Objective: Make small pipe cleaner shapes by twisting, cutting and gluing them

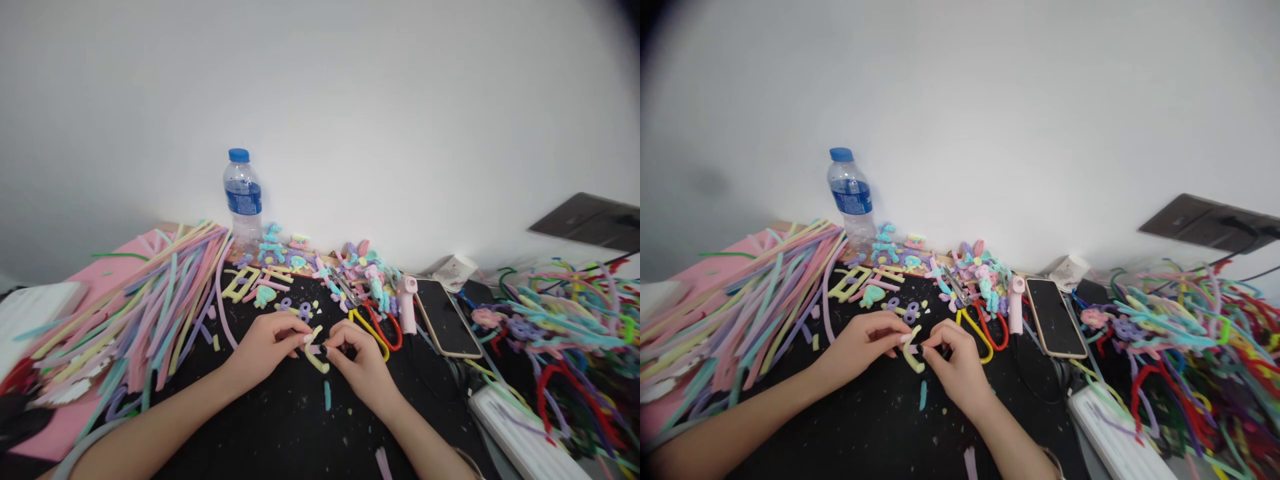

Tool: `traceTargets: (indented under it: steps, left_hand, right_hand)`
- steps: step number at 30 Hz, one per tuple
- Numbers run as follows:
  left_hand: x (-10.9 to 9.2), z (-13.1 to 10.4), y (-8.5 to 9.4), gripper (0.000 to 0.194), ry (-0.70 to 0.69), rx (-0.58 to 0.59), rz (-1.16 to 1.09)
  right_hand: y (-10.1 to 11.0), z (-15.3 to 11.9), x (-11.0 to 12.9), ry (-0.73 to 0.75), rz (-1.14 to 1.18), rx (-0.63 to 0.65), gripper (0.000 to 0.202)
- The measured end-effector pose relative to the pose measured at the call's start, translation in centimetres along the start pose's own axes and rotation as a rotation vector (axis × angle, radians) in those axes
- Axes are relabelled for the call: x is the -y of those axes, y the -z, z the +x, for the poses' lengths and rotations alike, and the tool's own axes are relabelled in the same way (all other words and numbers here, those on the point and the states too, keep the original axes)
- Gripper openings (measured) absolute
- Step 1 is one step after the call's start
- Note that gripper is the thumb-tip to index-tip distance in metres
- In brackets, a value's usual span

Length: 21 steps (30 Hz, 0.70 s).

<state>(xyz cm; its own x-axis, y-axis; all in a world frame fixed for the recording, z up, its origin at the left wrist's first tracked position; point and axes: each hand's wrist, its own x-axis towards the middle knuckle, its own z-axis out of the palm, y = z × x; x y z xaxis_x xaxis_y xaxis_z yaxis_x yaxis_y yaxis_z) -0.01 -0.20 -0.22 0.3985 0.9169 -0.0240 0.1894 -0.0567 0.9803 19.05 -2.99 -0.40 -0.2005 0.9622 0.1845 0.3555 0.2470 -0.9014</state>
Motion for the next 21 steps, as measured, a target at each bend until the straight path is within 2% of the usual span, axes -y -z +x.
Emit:
traceTargets:
  steps: [10,18,21]
  left_hand:
    - [-0.13,0.02,-0.07,0.015,-0.009,-0.001,0.018]
    - [-0.05,0.20,0.11,0.024,0.119,0.006,-0.111]
    - [0.00,0.11,0.07,0.026,0.084,0.013,-0.081]
  right_hand:
    - [-0.13,-0.18,-0.01,0.013,0.016,-0.012,0.012]
    - [0.02,-0.14,-0.87,-0.011,0.118,-0.103,0.012]
    - [0.13,-0.02,-0.97,-0.039,0.159,-0.129,0.012]
